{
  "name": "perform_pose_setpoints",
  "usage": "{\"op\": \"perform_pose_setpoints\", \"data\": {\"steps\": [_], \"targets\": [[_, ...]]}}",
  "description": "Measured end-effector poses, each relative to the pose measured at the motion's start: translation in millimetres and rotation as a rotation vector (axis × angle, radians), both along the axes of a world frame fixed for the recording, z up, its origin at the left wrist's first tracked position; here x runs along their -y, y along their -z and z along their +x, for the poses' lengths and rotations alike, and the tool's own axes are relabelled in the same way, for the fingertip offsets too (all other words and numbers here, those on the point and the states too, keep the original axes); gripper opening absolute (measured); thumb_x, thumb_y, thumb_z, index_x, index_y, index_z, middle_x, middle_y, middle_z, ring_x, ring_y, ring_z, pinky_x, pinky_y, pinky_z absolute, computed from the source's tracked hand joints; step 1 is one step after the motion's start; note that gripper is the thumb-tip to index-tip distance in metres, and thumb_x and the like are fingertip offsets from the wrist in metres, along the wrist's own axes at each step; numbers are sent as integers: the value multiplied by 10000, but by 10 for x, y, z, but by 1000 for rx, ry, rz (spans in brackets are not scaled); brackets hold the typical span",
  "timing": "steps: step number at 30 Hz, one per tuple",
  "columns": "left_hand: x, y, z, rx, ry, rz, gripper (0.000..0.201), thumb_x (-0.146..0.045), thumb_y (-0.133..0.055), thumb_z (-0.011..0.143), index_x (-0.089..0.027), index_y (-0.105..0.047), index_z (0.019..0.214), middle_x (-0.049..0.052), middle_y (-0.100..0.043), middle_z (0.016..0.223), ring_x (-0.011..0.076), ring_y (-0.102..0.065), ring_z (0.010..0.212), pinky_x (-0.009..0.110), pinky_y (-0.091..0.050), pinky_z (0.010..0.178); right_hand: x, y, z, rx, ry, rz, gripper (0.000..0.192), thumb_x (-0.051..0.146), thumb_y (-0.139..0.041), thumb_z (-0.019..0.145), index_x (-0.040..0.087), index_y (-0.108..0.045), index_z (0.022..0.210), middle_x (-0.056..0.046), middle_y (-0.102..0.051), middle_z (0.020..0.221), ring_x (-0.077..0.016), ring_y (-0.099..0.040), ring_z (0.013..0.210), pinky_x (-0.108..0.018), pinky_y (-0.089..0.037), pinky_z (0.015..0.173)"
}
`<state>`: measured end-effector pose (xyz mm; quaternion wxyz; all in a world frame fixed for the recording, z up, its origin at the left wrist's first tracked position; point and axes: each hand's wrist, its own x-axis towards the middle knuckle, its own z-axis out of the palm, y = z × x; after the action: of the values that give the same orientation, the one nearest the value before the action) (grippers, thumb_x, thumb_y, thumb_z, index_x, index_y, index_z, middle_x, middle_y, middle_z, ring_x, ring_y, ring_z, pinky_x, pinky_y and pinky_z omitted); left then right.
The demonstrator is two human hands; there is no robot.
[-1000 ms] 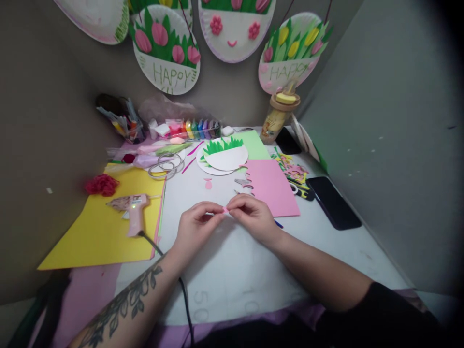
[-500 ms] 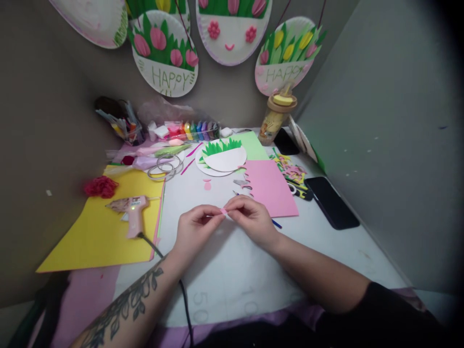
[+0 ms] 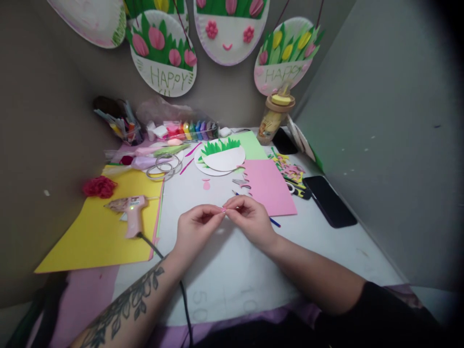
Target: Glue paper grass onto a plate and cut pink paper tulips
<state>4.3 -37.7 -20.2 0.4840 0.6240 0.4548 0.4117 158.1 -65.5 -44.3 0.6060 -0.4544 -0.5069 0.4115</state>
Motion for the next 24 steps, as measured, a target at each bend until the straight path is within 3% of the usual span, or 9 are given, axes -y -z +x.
{"op": "perform_pose_setpoints", "data": {"steps": [24], "targets": [[-4,59,33,50,-20,-45,135,-264,-726,689,-159,-643,667,38,-719,730,145,-660,669,238,-527,622,33,-8,-55,-45,54,3,93,167,-665,748,200,-588,710,-15,-648,762,-157,-626,735,-296,-502,680]]}}
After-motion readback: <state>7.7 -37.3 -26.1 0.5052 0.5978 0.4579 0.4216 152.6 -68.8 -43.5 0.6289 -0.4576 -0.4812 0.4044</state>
